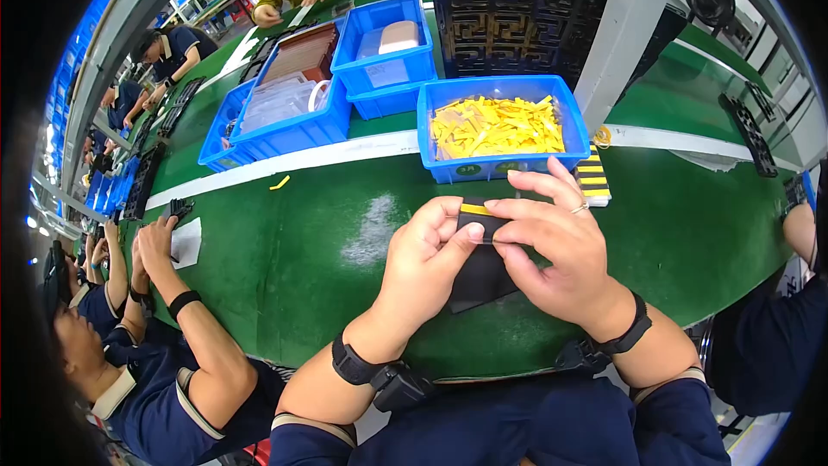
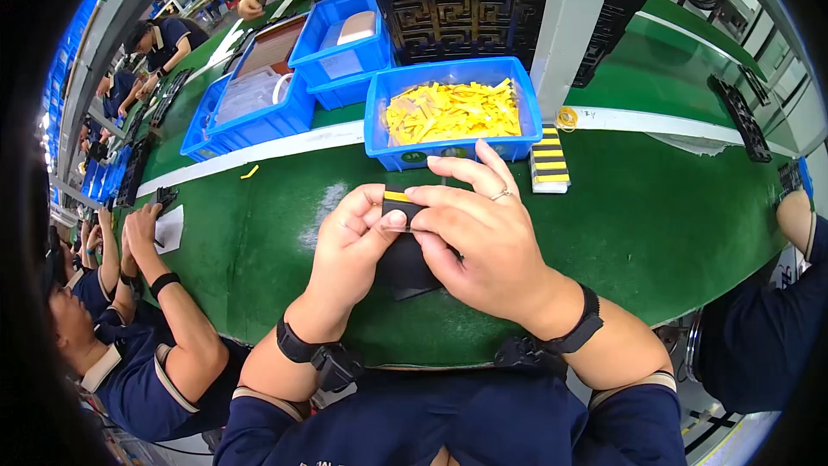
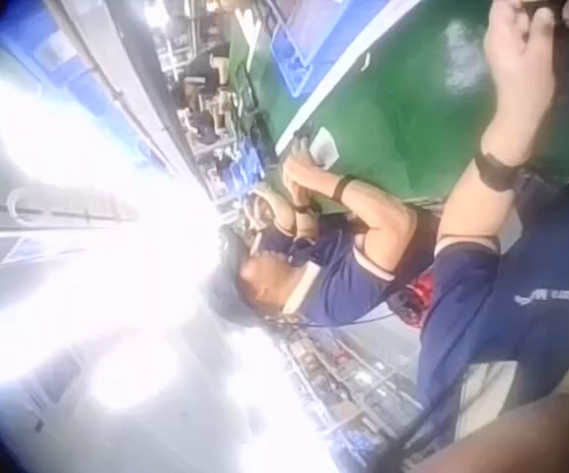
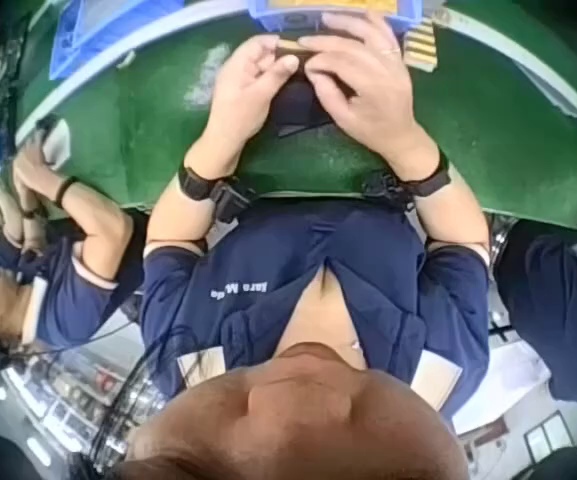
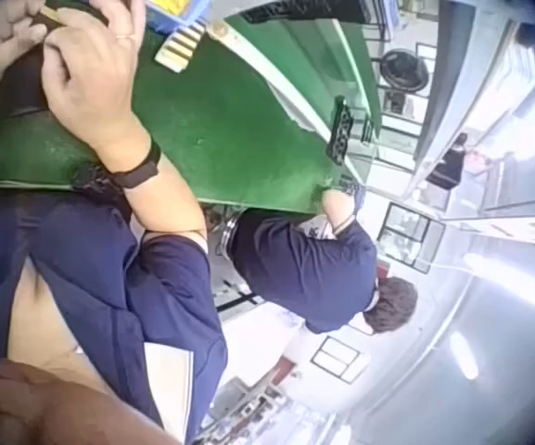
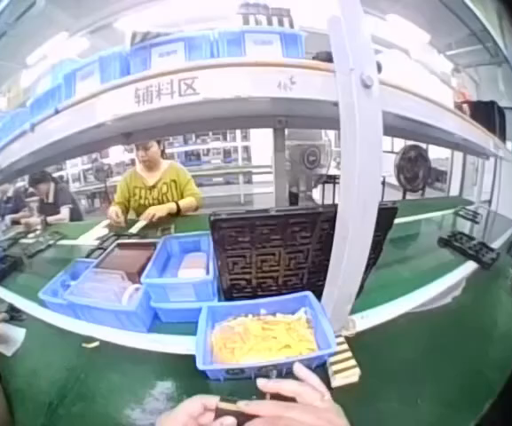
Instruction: Applying yellow adhesive tape to black electronic components.
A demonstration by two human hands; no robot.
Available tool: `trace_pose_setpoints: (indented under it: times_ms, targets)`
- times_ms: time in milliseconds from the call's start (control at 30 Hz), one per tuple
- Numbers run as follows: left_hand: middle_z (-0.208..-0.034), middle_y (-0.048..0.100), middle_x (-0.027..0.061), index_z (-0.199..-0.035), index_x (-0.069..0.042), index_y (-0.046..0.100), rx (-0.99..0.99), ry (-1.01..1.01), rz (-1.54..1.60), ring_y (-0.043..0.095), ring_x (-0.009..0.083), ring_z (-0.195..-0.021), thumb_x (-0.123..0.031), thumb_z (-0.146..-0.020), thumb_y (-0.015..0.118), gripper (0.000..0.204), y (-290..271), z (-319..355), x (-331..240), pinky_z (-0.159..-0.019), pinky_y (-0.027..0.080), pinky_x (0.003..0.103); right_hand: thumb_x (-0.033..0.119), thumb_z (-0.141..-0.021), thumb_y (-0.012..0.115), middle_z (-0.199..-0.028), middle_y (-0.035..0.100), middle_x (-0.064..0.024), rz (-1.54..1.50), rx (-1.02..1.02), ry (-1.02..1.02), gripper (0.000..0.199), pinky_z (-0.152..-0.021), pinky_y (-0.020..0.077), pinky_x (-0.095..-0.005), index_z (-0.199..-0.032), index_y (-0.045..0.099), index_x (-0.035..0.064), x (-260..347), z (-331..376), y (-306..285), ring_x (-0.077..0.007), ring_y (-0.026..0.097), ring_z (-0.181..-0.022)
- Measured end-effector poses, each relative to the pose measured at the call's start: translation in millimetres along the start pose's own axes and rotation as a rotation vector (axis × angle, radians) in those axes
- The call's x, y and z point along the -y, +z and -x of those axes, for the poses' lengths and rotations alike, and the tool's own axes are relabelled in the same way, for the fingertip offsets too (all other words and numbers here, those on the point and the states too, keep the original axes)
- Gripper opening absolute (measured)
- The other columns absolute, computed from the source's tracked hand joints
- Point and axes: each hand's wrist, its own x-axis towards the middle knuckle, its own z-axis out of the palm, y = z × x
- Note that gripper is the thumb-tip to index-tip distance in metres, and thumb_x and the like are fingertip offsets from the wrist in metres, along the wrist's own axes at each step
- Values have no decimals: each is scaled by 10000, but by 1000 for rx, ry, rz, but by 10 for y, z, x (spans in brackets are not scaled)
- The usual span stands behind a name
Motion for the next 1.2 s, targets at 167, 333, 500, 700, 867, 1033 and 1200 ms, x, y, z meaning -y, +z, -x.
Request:
trace_pose_setpoints:
  times_ms: [167,333,500,700,867,1033,1200]
  targets:
    - [-867,663,84,-1070,-13,519,-44,112,-300,611,97,-769,-59,-865,580,219,-8,22,-36,-683,472,232,17,-659,699,-888,648,-34,32,-73,74,152,-978,349,-501,-766,610,79,-51,-5,10,-267,574,-991]
    - [-832,663,131,-1080,-11,515,-29,298,-525,640,162,-733,-41,-823,616,277,63,45,-180,-658,480,263,22,-667,702,-858,607,-43,-217,58,70,154,-951,376,-488,-784,617,74,-109,-49,-71,-270,581,-948]
    - [-880,681,102,-1079,-9,520,-76,218,-250,643,125,-777,-48,-842,607,255,22,13,12,-690,488,251,13,-626,708,-816,573,-39,161,-143,-79,226,-915,401,-472,-826,628,82,-32,-5,7,-229,573,-834]
    - [-890,685,96,-1051,-4,533,-102,195,-198,641,116,-795,-46,-847,603,220,77,41,35,-702,484,243,-1,-618,692,-779,551,-22,190,-128,-95,282,-887,415,-445,-884,647,82,-27,30,58,-205,561,-791]
    - [-871,685,106,-1047,-3,535,-108,221,-245,644,119,-782,-44,-841,609,222,68,52,64,-683,484,242,0,-613,692,-767,549,-21,189,-148,-101,283,-882,418,-445,-884,648,68,-18,45,76,-202,560,-774]
    - [-840,682,105,-1043,-1,537,-120,197,-304,649,130,-736,-47,-832,622,232,118,98,16,-632,488,249,-8,-627,693,-737,549,-49,152,-161,-17,210,-848,439,-429,-819,627,49,-27,46,97,-233,559,-739]
    - [-812,664,138,-1021,1,542,-162,345,-561,657,217,-693,-48,-812,637,234,131,103,22,-605,496,277,-6,-633,694,-718,544,-70,112,-158,52,179,-793,451,-414,-782,607,39,-53,37,97,-257,546,-707]
